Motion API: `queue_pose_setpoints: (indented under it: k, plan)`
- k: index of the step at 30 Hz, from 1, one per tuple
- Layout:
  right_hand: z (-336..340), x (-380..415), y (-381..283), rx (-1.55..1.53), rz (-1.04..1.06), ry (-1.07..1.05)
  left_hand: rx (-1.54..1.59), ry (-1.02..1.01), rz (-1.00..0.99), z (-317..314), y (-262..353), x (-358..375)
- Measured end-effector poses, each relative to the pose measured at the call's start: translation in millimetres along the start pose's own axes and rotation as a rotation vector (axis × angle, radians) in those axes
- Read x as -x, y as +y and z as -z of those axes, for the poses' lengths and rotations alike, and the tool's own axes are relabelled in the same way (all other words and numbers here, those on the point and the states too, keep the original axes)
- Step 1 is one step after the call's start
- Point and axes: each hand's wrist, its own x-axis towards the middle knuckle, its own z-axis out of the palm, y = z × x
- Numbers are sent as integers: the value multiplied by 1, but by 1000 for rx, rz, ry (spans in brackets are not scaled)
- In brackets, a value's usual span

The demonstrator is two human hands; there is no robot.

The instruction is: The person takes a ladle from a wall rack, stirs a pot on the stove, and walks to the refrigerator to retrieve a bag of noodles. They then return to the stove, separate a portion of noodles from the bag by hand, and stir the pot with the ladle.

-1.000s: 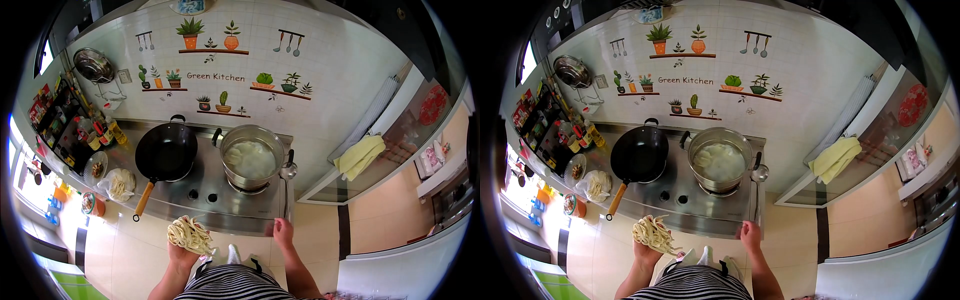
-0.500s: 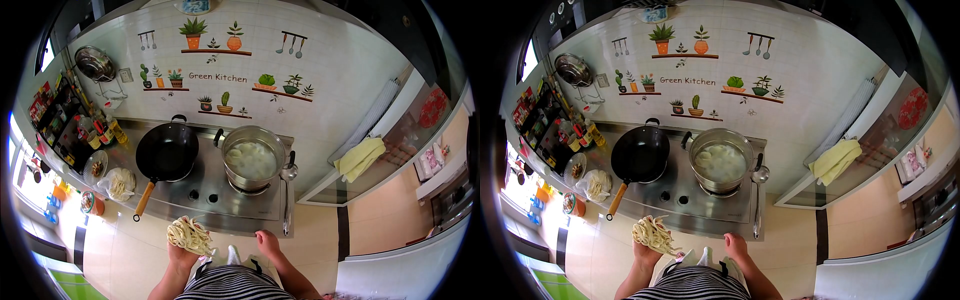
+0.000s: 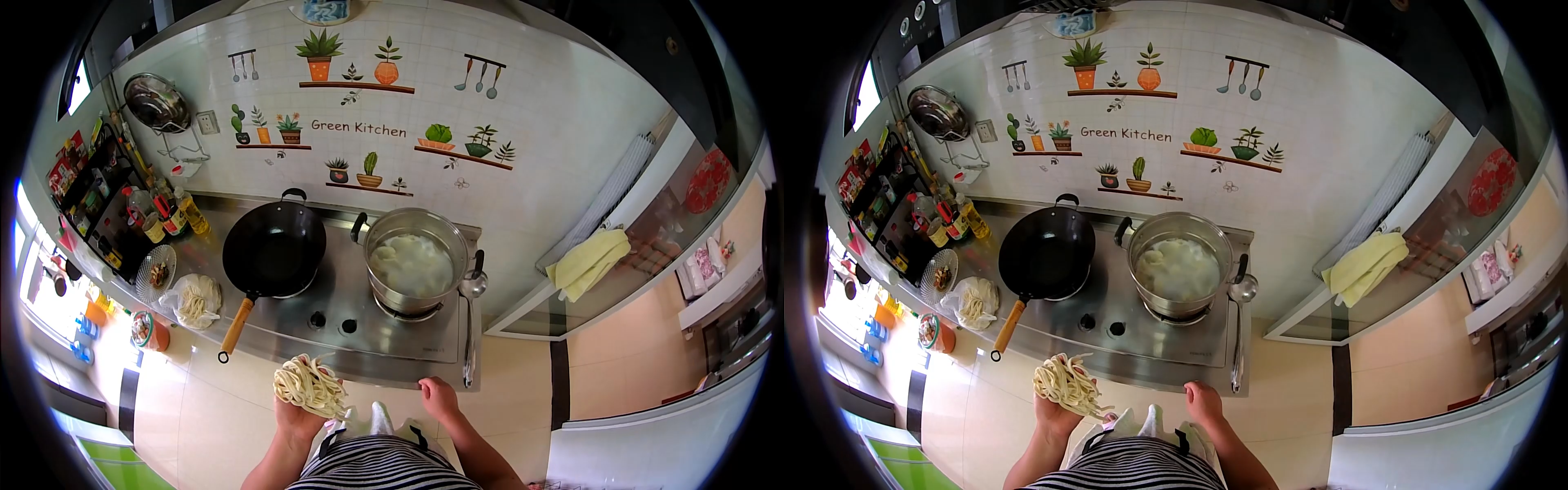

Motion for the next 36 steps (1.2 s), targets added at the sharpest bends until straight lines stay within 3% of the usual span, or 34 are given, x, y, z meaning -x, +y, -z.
queue_pose_setpoints:
  k: [10,13,15,18,36]
  plan:
    - [19,-10,16,-33,2,149,12,39,1,-8,1,0]
    - [31,-13,35,161,47,323,15,32,-1,-6,2,-1]
    - [39,-15,39,325,-101,387,9,34,3,-6,2,-1]
    - [41,-18,57,313,-268,331,8,36,15,-6,2,-1]
    - [35,-30,89,270,-511,205,-12,35,-13,-2,4,3]
